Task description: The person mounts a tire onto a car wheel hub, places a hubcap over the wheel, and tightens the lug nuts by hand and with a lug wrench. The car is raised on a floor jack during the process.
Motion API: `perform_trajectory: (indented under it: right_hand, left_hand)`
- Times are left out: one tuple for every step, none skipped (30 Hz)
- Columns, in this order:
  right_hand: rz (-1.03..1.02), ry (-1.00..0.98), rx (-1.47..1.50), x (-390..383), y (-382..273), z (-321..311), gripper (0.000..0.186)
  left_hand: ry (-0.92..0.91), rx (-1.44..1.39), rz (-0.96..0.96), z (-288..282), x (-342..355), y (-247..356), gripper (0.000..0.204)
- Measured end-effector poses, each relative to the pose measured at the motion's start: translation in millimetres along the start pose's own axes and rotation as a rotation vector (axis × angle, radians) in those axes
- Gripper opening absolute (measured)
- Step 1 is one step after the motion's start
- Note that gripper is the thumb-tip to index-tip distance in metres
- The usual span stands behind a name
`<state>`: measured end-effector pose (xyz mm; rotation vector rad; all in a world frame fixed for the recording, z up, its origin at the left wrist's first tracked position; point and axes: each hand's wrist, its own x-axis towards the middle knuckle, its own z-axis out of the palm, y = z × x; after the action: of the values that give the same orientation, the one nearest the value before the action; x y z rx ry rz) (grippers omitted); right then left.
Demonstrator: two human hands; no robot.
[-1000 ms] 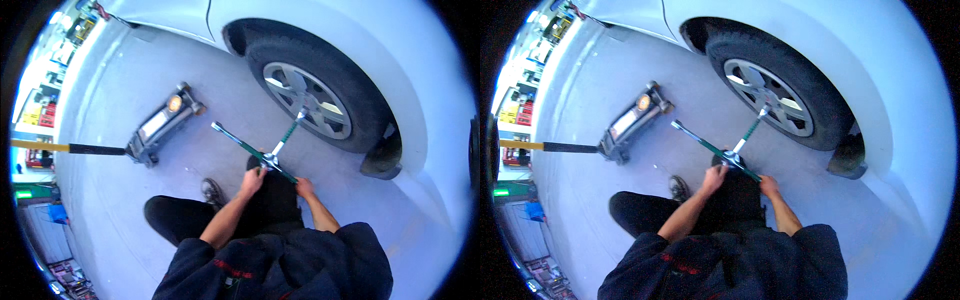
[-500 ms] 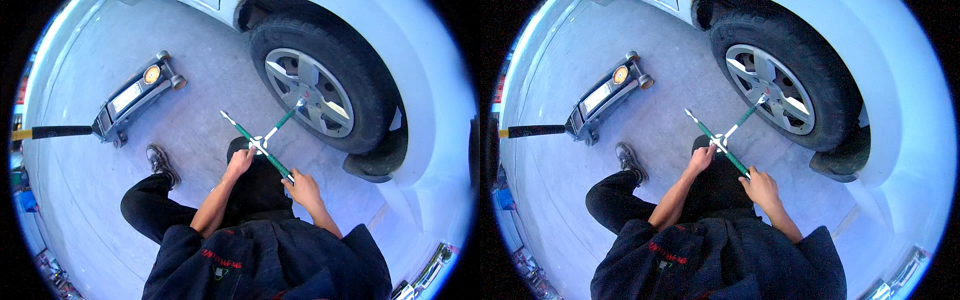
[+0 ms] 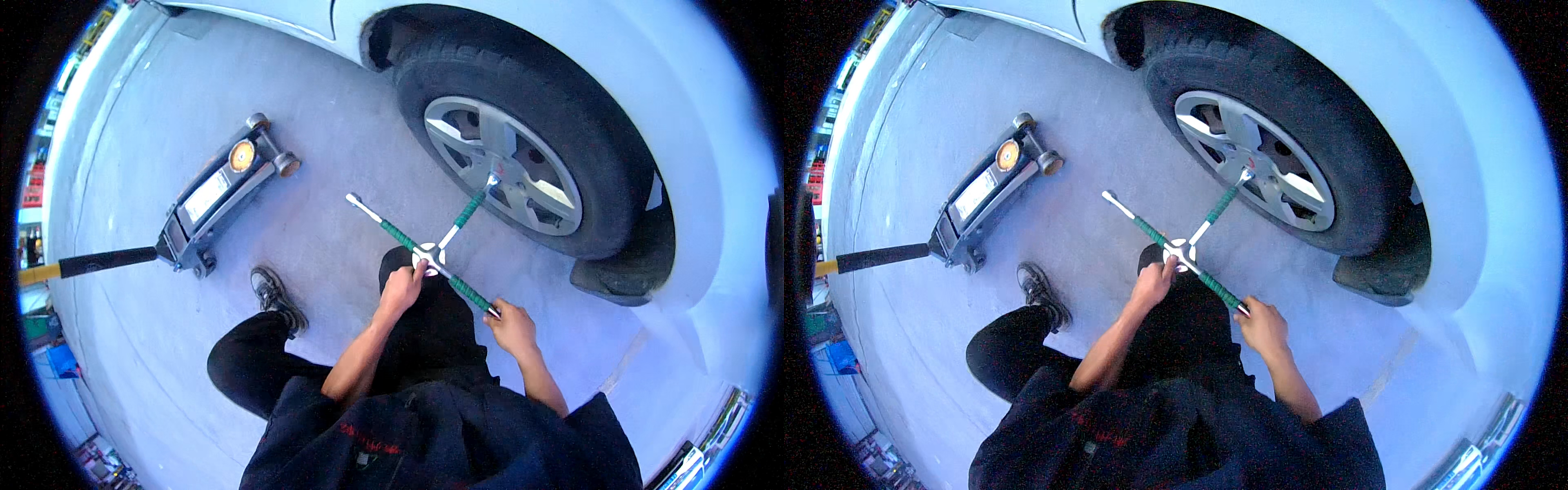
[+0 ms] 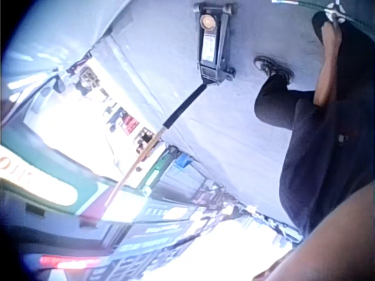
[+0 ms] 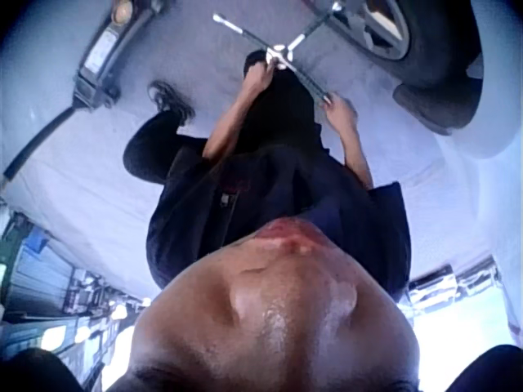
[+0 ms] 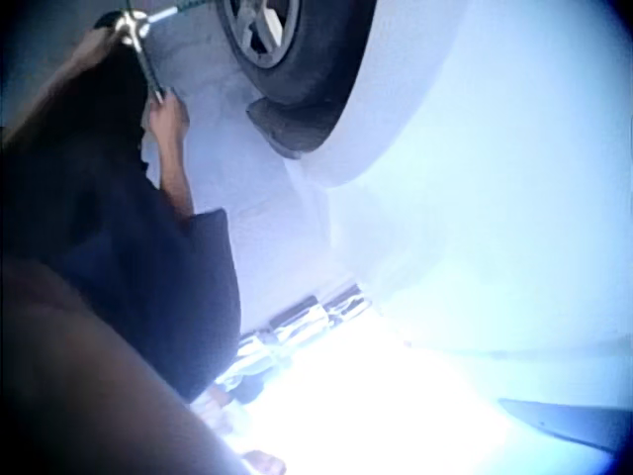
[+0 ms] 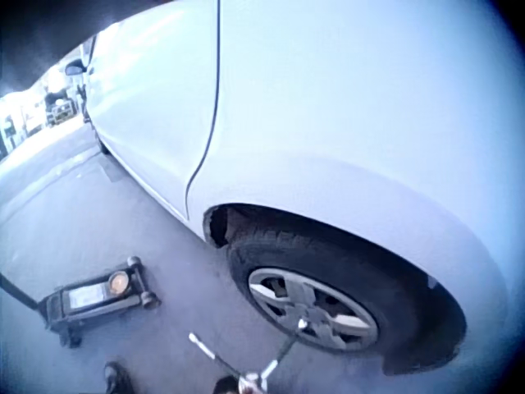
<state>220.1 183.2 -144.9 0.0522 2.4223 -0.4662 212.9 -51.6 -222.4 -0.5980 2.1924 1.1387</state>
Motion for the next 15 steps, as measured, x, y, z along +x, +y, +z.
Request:
perform_trajectory:
  right_hand:
    - [-0.002, 0.017, 0.021, 5, 2, -3, 0.021]
    - [0.009, 0.002, 0.032, -3, 3, 3, 0.021]
    - [0.047, -0.031, -0.011, -2, 2, 6, 0.021]
    - [0.082, -0.065, -0.056, -2, -2, 12, 0.021]
    - [0.113, -0.082, -0.104, 3, -4, 16, 0.023]
    - [0.139, -0.101, -0.166, 9, -6, 17, 0.025]
    - [0.166, -0.119, -0.164, 9, -4, 19, 0.032]
    - [0.177, -0.168, -0.19, 9, -1, 21, 0.033]
    - [0.178, -0.208, -0.208, 12, 2, 24, 0.034]
    - [0.182, -0.241, -0.219, 14, 2, 25, 0.035]
    - [0.131, -0.19, -0.193, 10, -2, 22, 0.034]
    - [0.091, -0.152, -0.214, 11, -6, 21, 0.031]
    - [0.061, -0.115, -0.235, 12, -6, 21, 0.029]
    - [0.037, -0.089, -0.259, 8, -6, 17, 0.027]
    - [0.019, -0.074, -0.267, 11, -3, 18, 0.024]
  left_hand:
    - [0.016, -0.019, 0.027, -2, 11, 5, 0.058]
    - [0.013, -0.046, 0.025, 0, 8, -2, 0.058]
    - [0.037, -0.031, 0.041, 5, 20, -12, 0.062]
    - [0.052, -0.18, -0.042, 7, 29, -25, 0.063]
    - [0.074, -0.334, -0.111, 0, 41, -32, 0.064]
    - [0.098, -0.5, -0.183, -6, 54, -39, 0.065]
    - [0.204, -0.876, -0.197, -16, 77, -49, 0.067]
    - [0.32, -1.25, -0.21, -30, 105, -51, 0.07]
    - [0.328, -1.51, -0.321, -48, 125, -27, 0.068]
    - [0.325, -1.764, -0.426, -67, 139, -3, 0.068]
    - [0.2, -1.849, -0.343, -80, 152, -7, 0.065]
    - [0.07, -1.916, -0.24, -90, 168, -20, 0.062]
    - [-0.071, -1.972, -0.144, -91, 181, -30, 0.059]
    - [-0.079, -2.002, -0.185, -84, 184, -36, 0.056]
    - [-0.087, -2.003, -0.219, -85, 188, -38, 0.053]
